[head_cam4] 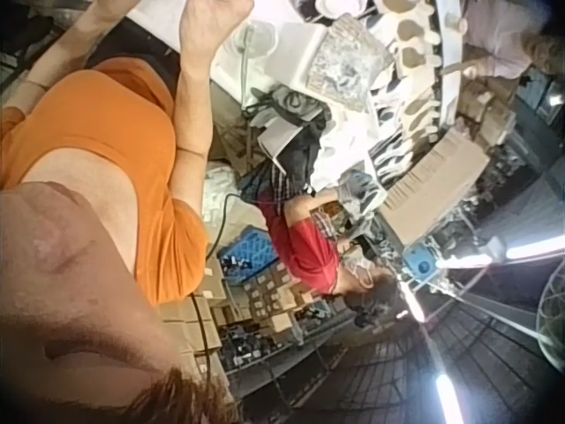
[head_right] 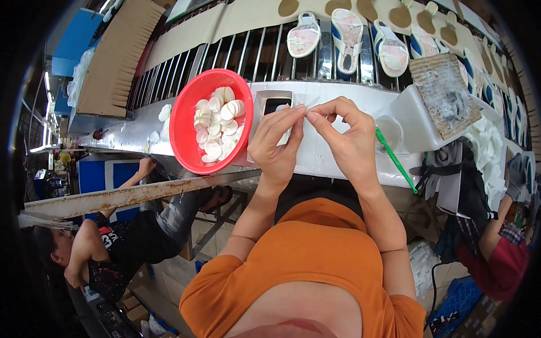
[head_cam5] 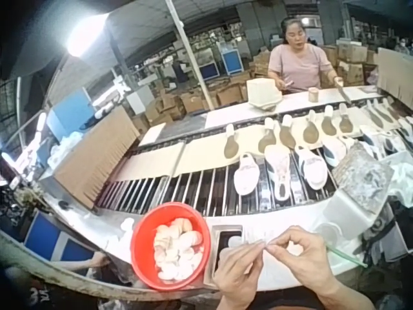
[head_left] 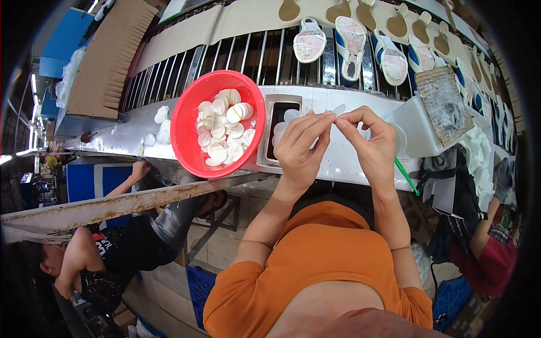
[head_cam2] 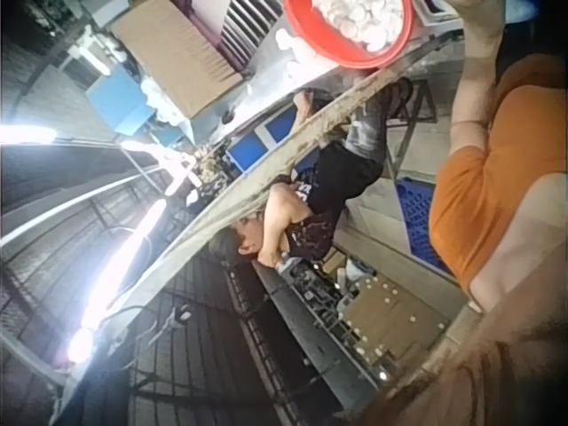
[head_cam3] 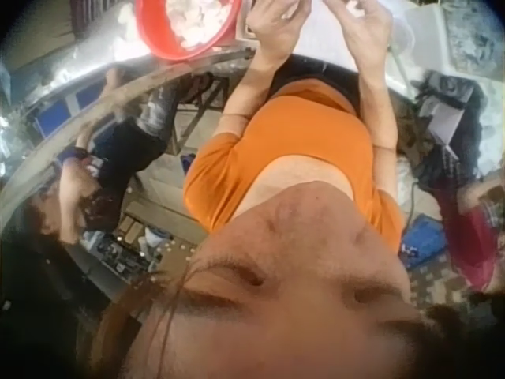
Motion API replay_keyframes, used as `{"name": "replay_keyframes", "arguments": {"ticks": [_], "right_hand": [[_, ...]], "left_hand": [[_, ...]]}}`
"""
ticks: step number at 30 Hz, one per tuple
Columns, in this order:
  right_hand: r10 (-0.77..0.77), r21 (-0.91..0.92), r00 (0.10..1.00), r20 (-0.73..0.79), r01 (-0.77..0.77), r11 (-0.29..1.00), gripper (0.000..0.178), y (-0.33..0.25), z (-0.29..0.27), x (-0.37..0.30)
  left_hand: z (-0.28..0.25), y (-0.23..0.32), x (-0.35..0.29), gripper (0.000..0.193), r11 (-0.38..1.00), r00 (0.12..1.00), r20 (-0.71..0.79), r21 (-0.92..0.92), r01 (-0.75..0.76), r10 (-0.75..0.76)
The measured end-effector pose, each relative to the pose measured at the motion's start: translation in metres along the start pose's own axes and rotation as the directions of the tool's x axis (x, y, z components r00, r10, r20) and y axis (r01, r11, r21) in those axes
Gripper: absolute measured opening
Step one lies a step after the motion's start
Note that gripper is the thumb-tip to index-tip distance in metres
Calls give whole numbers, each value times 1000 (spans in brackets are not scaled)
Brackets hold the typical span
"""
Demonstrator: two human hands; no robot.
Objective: Apply adhesive to shoe components and assemble footwear parts on a production line.
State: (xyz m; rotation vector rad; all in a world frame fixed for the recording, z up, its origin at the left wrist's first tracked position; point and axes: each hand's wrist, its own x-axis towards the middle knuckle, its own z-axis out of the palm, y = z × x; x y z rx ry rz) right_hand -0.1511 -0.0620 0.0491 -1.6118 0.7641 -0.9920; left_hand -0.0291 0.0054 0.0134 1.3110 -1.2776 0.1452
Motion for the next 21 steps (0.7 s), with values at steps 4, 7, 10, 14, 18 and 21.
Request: {"name": "replay_keyframes", "arguments": {"ticks": [4,7,10,14,18,21], "right_hand": [[-20,-5,1000,2,20,1000,7,1,-1,1],[-26,-7,1000,-3,26,1000,7,3,-2,3],[-44,-16,999,-12,44,999,7,5,-2,2],[-182,-178,983,-30,174,969,7,9,0,0],[-277,-361,961,8,261,895,8,9,0,-3],[-266,-305,964,19,259,916,7,17,-3,-3]], "left_hand": [[1,2,1,31,1000,1000,-3,-2,4,-4],[1,5,-1,31,994,996,18,-69,90,-89],[2,8,-7,26,936,955,75,-192,295,-286],[1,12,-7,21,658,802,195,-479,580,-565],[-1,1,-6,16,513,732,280,-561,650,-621],[-2,-8,-7,14,586,734,198,-485,650,-650]]}}
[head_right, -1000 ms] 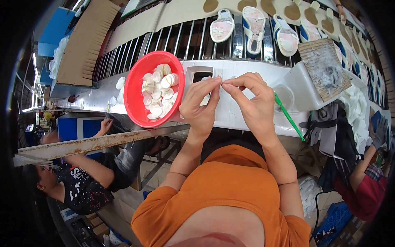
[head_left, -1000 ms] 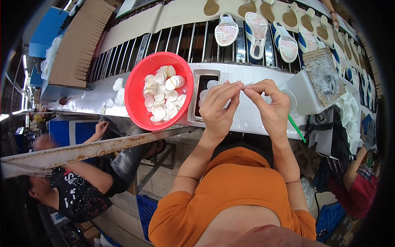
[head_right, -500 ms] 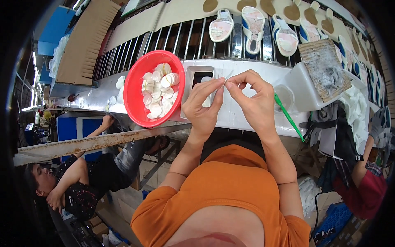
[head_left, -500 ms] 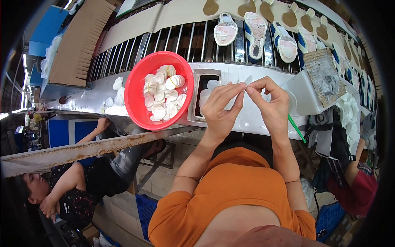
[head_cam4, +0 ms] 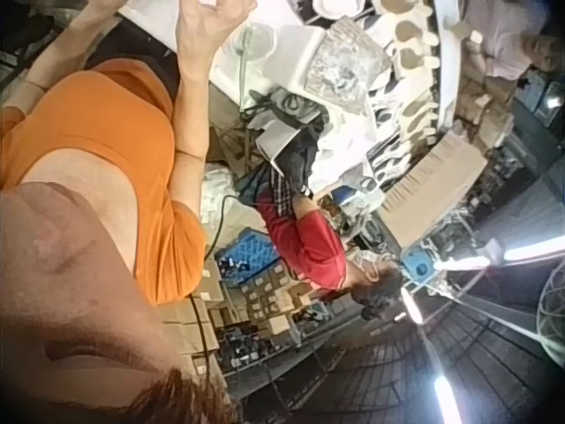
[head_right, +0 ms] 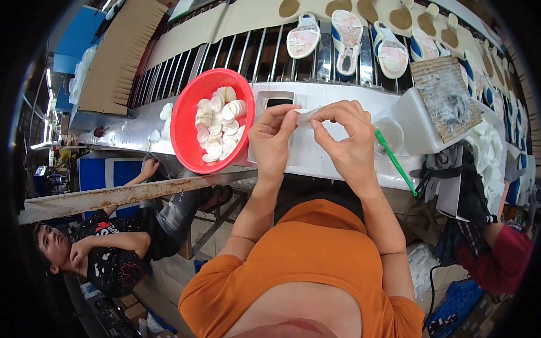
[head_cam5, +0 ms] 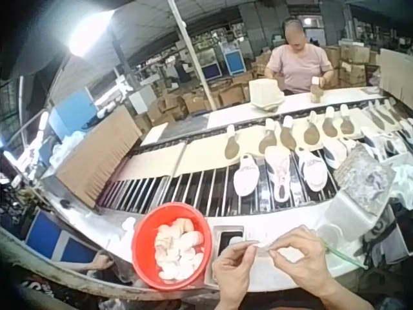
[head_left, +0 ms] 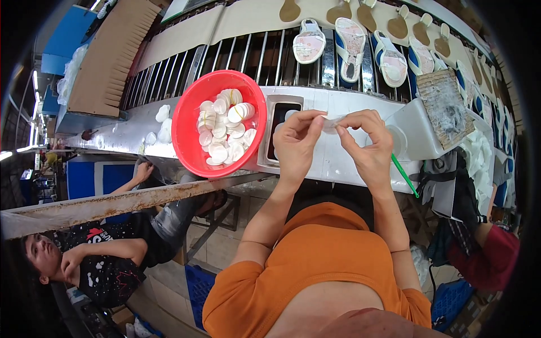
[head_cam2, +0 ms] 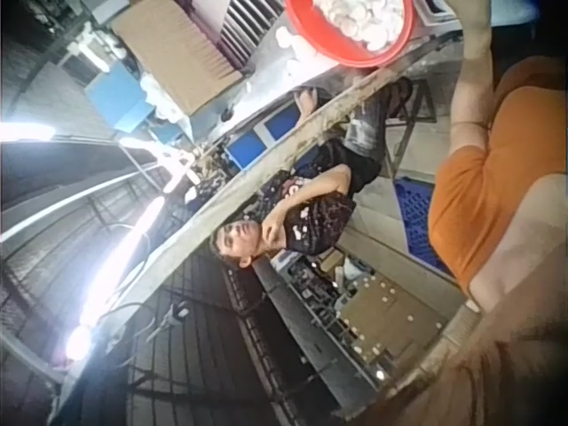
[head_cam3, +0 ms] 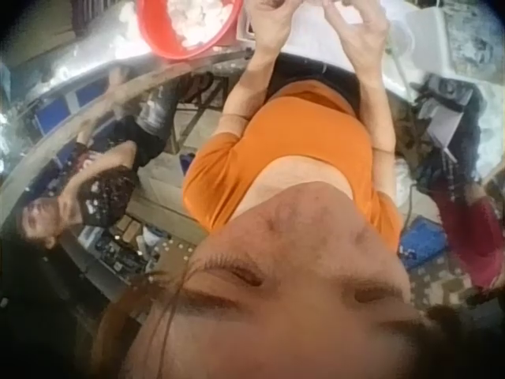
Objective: Apply adhesive to shoe components and assemble footwear parts on a production line.
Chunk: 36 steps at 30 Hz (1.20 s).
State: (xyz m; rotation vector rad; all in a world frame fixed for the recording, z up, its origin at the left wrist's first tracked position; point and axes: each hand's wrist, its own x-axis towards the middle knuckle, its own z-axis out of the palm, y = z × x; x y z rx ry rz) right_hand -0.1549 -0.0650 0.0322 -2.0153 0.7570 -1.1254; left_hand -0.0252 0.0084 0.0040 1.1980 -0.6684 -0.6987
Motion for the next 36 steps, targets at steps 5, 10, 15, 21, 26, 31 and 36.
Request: {"name": "replay_keyframes", "arguments": {"ticks": [5,10,15,21,26,31,36], "right_hand": [[116,391,985,127,-157,907,12,5,-5,-2],[77,640,979,187,-181,747,10,13,-11,-9],[-62,916,992,108,-75,395,7,16,-33,-18],[-3,651,846,533,-408,641,11,31,-67,-38],[214,477,716,665,-627,615,6,59,-57,-95],[416,169,665,620,-631,757,12,64,-50,-124],[412,-127,732,543,-414,902,18,56,-50,-123]], "left_hand": [[-4,3,11,15,998,995,-98,-68,9,-16],[-11,8,16,13,996,994,-78,39,75,-72],[-49,10,25,14,985,986,-168,169,26,3],[-99,47,14,15,658,948,219,753,-14,-231],[-99,8,1,15,466,910,339,862,-199,-239],[-83,-2,-3,20,318,891,437,868,-381,-127],[-72,6,3,31,277,888,426,886,-371,-175]]}}
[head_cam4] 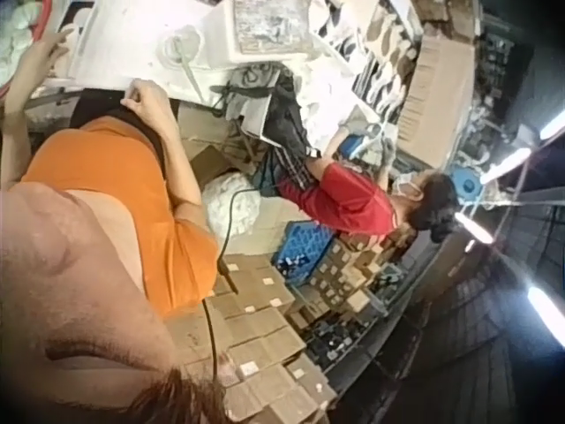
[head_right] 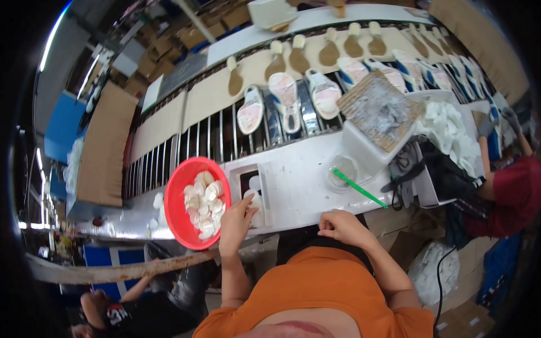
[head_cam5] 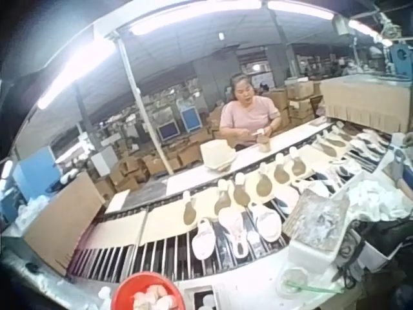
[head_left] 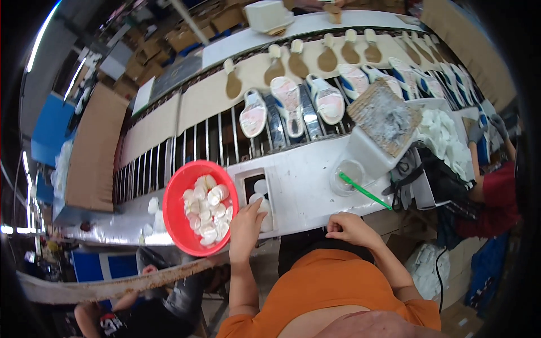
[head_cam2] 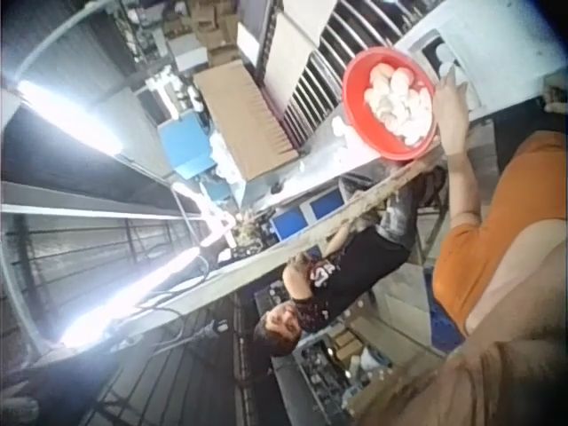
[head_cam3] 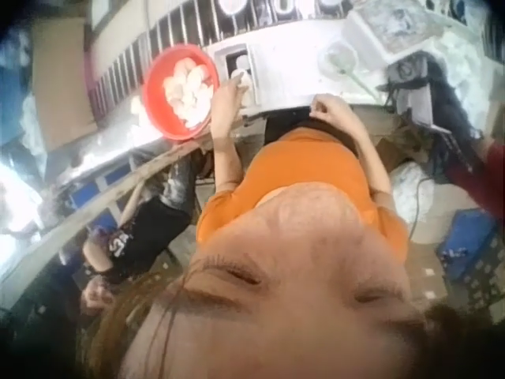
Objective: Apply adhesive to shoe components and assemble footwear parts on a production line.
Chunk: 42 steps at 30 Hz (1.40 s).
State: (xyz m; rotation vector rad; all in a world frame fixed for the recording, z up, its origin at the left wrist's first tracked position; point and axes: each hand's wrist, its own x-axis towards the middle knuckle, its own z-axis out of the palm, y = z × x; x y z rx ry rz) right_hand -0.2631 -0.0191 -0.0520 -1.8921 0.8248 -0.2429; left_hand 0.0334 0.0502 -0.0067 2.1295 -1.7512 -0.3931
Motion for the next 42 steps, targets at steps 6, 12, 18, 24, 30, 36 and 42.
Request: {"name": "replay_keyframes", "arguments": {"ticks": [6,12,18,24,30,36,42], "right_hand": [[-9,-134,990,-141,-10,991,11,-1,8,-4],[71,-139,959,-273,-112,984,14,-12,7,-13],[-72,-59,897,-436,51,997,23,6,24,-14],[43,383,966,-255,60,922,18,26,10,-16],[-5,555,993,-118,70,829,17,63,-11,-27],[-138,651,990,36,82,755,19,96,7,-27],[-170,690,976,134,31,723,28,98,3,-33]], "left_hand": [[-15,4,27,37,984,993,90,-157,87,-73],[-27,35,154,30,852,969,-110,-461,-247,222],[46,36,335,69,820,968,-235,-533,-207,91],[160,8,388,130,624,936,-24,-751,215,-351],[188,48,376,133,836,792,-279,-81,543,-542],[166,23,377,127,775,736,-304,-439,455,-604],[114,33,332,116,921,708,-687,-364,-141,-163]]}}
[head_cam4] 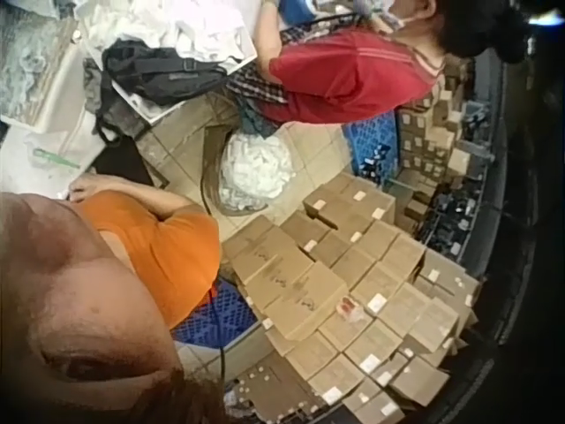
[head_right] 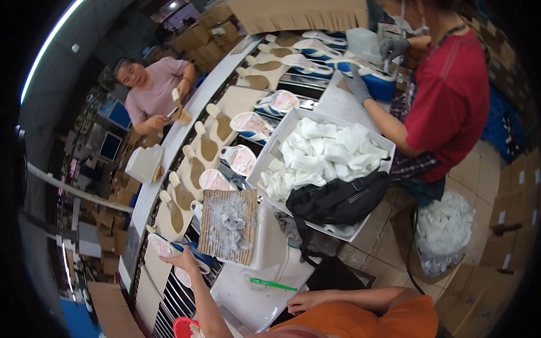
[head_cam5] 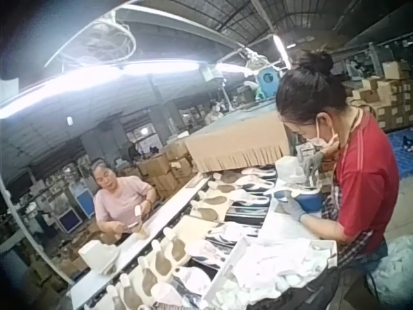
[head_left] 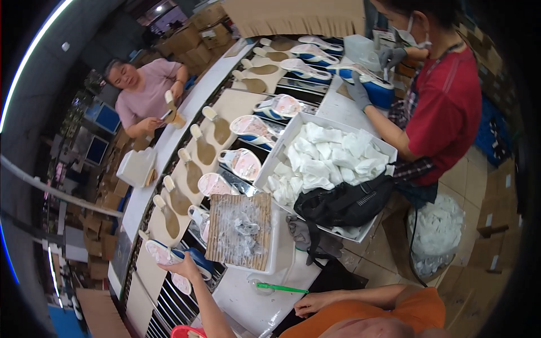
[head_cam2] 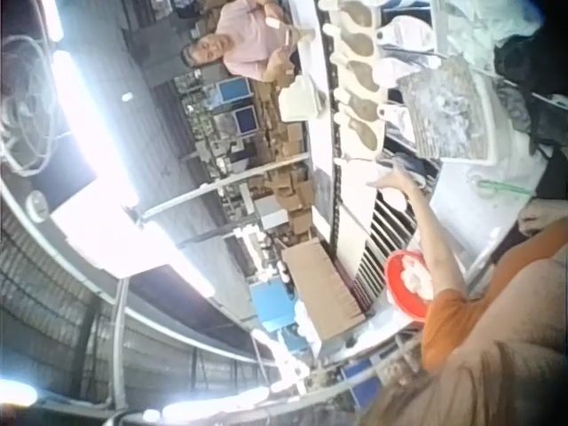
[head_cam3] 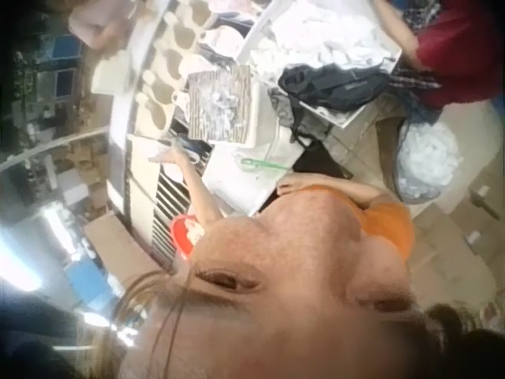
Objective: Apply adhesive to shoe components and assemble footwear parts on a production line.
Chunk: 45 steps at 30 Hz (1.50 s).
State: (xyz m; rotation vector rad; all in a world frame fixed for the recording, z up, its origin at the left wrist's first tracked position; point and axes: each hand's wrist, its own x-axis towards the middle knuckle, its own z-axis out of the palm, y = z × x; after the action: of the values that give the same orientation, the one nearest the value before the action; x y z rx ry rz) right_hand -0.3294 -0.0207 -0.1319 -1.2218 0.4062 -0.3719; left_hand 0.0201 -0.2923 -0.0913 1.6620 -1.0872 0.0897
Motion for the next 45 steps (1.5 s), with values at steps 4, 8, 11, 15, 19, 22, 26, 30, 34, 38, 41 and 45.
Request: {"name": "replay_keyframes", "arguments": {"ticks": [4,8,11,15,19,22,26,30,34,38,41,45], "right_hand": [[-32,-34,999,39,34,999,29,8,1,1],[-40,40,984,173,33,999,25,-5,11,8],[-125,120,974,188,104,987,22,-30,23,8],[-177,93,981,74,170,981,23,-61,30,13],[-163,29,987,3,163,986,21,-62,42,29],[-188,-87,978,-96,180,980,20,-86,62,36],[-419,-431,872,-251,287,855,21,-106,76,45],[-720,-803,631,-289,250,541,31,-118,84,57],[-770,-923,592,-239,109,370,34,-133,92,61],[-819,-961,535,-206,47,273,35,-137,95,65],[-824,-978,539,-177,1,210,36,-139,103,67],[-847,-981,517,-125,63,183,44,-138,112,76]], "left_hand": [[-59,88,-25,106,980,987,156,-183,78,-49],[-123,84,-63,83,882,869,401,-241,405,-289],[-138,46,-111,61,740,661,539,-100,665,-522],[-158,19,-133,46,723,617,587,-76,687,-525],[-171,43,-145,56,729,504,640,130,672,-579],[-175,41,-139,69,885,541,705,304,354,-459],[-193,92,-154,56,763,855,387,416,-495,344],[-240,141,-165,40,896,525,848,-176,406,-71],[-265,143,-173,34,662,340,940,-244,709,-18],[-275,134,-164,34,573,307,951,-264,776,22],[-279,117,-162,29,545,321,947,-267,795,-5],[-282,101,-170,21,442,402,913,-332,833,-71]]}}
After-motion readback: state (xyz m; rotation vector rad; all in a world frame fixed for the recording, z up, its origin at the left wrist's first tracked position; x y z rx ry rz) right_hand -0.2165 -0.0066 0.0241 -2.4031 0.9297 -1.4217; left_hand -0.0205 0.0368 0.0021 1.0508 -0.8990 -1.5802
